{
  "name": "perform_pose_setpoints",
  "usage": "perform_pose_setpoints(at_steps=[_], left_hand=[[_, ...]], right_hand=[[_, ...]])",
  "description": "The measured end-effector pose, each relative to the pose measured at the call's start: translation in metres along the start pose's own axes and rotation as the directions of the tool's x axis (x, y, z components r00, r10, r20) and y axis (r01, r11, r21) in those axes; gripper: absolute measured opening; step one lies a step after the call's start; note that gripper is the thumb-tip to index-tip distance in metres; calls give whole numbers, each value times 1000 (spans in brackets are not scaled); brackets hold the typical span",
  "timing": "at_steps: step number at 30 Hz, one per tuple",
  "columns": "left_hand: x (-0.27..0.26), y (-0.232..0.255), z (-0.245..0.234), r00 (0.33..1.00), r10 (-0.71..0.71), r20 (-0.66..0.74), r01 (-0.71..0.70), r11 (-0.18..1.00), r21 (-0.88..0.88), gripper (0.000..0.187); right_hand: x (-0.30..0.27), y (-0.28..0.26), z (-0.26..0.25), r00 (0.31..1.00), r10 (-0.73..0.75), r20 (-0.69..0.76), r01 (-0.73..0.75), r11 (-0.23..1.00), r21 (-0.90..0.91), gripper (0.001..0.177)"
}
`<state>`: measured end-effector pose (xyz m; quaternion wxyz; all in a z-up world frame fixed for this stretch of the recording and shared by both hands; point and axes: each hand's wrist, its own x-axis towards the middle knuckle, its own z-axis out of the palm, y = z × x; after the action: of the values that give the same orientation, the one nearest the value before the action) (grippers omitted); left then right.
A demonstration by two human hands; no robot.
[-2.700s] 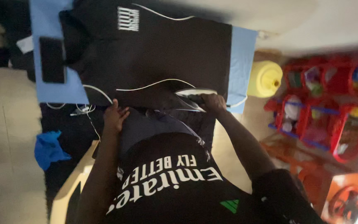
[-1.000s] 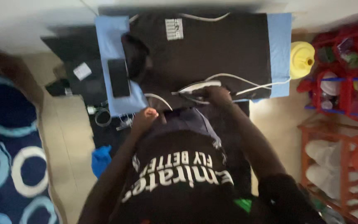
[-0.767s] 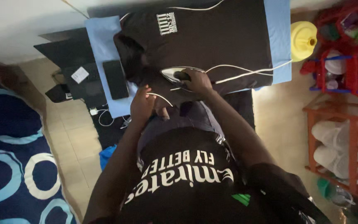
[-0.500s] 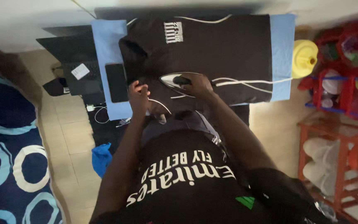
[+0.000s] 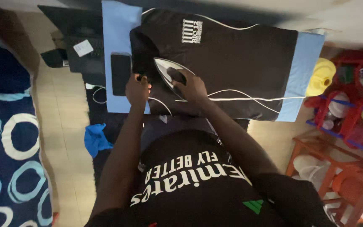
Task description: The person irons a black shirt with a white design and then folds it on an ironing board.
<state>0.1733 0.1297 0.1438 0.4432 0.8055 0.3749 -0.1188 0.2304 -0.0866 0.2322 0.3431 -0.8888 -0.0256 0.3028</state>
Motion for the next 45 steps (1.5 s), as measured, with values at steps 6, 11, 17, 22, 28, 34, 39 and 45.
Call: perform_pose_setpoints(at_steps=[6,11,17,22,28,34,39,45], left_hand=[[-24,2,0,979,186,-87,-166,966,199,45],[-53,-12,-9,604,791,-95,-650,559,515,41],[-78,-11,-19,857,485,172,-515,799,312,59],[-75,-30,-16,798,596,91,-594,752,285,65],[-66,-45,-19,845,500,191,-535,792,294,59],[-59,-46,-21,812,537,229,-583,723,371,59],[-55,-53,-18,807,533,255,-591,710,383,60],[-43,-55,-15,815,492,307,-579,650,493,65]], right_hand=[[26,-16,30,982,-167,91,177,978,-113,52],[41,-17,36,994,-88,61,95,987,-133,50],[39,-23,24,986,-162,28,164,974,-156,49],[19,-40,30,994,-54,95,60,996,-61,48],[1,-51,47,988,-107,109,117,989,-88,42],[15,-46,41,984,5,178,6,998,-65,45],[27,-33,48,990,-18,139,46,978,-203,47],[22,-17,36,932,-324,165,349,923,-161,47]])
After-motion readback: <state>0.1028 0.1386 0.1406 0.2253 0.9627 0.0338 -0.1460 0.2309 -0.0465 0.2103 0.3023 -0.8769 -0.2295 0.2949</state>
